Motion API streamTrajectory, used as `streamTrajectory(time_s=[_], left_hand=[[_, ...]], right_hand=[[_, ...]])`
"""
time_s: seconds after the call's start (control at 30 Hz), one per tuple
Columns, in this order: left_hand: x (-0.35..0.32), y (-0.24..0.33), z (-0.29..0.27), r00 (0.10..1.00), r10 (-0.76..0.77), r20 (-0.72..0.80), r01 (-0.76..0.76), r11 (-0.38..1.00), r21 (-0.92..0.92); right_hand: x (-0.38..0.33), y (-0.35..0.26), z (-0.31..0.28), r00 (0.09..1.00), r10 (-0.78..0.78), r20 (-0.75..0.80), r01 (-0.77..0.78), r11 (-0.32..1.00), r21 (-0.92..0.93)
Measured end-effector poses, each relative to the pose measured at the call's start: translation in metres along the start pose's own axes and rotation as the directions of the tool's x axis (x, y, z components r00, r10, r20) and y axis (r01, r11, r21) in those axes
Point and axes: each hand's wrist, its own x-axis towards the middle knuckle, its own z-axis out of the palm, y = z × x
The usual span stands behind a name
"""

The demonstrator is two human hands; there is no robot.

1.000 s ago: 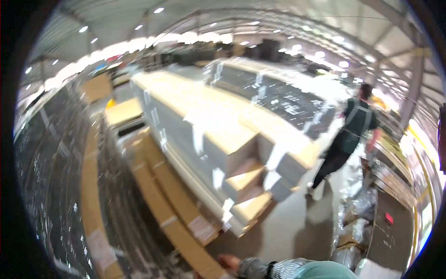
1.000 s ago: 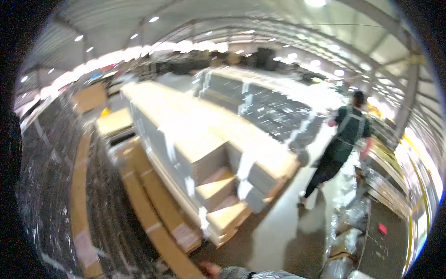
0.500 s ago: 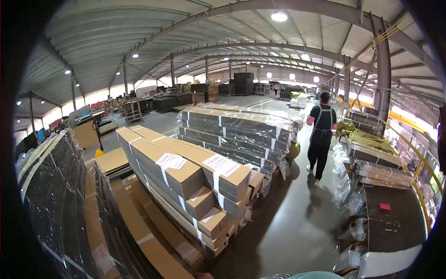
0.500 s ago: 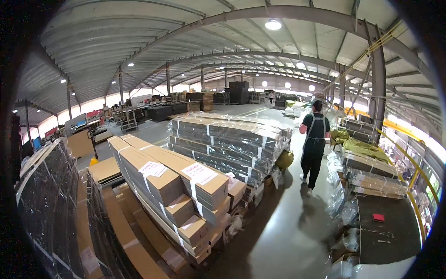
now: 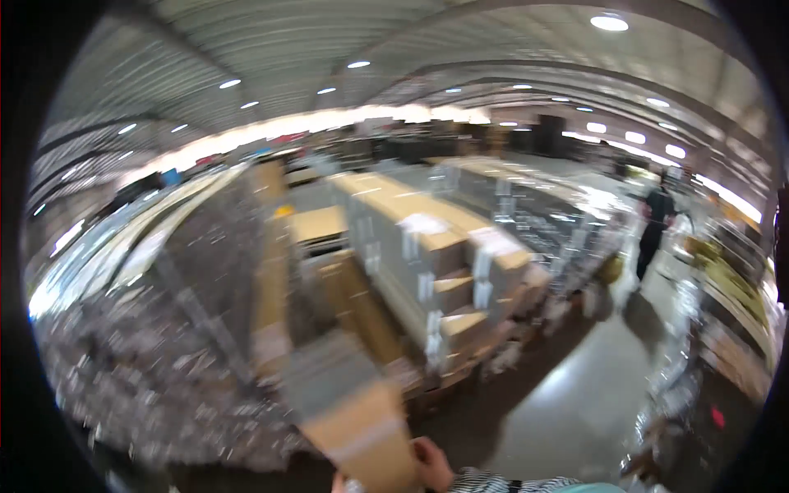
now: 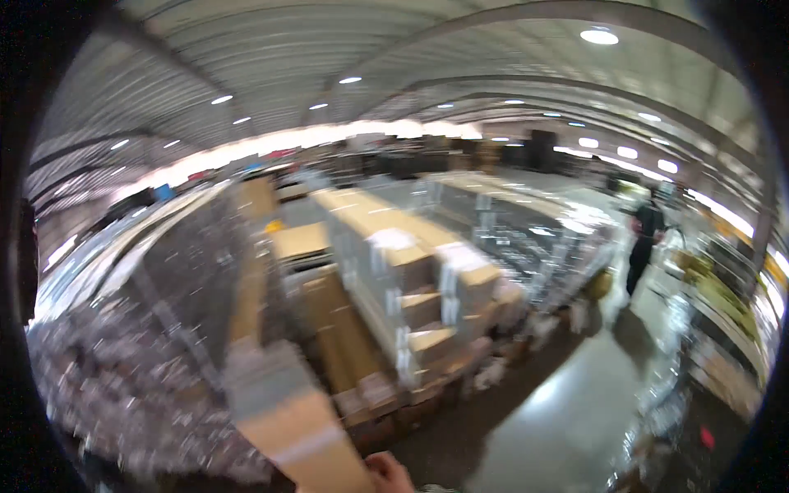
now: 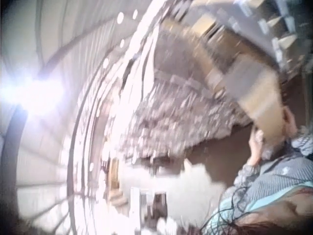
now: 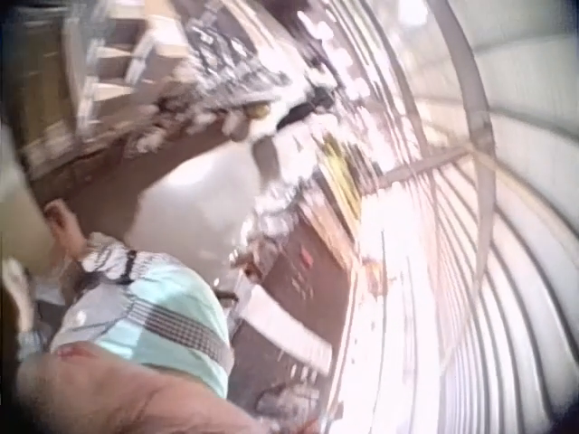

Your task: The recorder is packaging cardboard components into plastic sleeves and organizing them on a pallet in a manufacturing facility.

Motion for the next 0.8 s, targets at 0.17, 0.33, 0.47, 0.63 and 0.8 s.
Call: streamTrajectory(time_s=[0.17,0.33,0.47,0.63,0.8], left_hand=[[-0.009,-0.093,-0.052,0.973,-0.229,-0.042,0.197,0.717,0.669],[-0.016,-0.026,-0.049,0.969,0.21,-0.128,-0.128,0.875,0.467],[-0.032,-0.076,-0.074,0.981,0.036,-0.192,0.056,0.891,0.451],[-0.076,0.023,-0.069,0.953,0.207,-0.221,-0.041,0.813,0.581],[-0.056,-0.043,-0.116,0.985,0.142,0.094,-0.167,0.902,0.397]], right_hand=[[-0.012,0.106,-0.007,0.932,-0.14,0.335,0.291,0.839,-0.46],[0.017,0.08,0.021,0.957,0.025,0.288,-0.048,0.996,0.075],[0.008,0.097,0.036,0.895,0.179,0.408,-0.222,0.973,0.061],[-0.012,0.025,0.056,0.914,-0.147,0.378,0.297,0.877,-0.378],[0.013,0.066,0.047,0.841,-0.16,0.517,0.353,0.886,-0.3]])
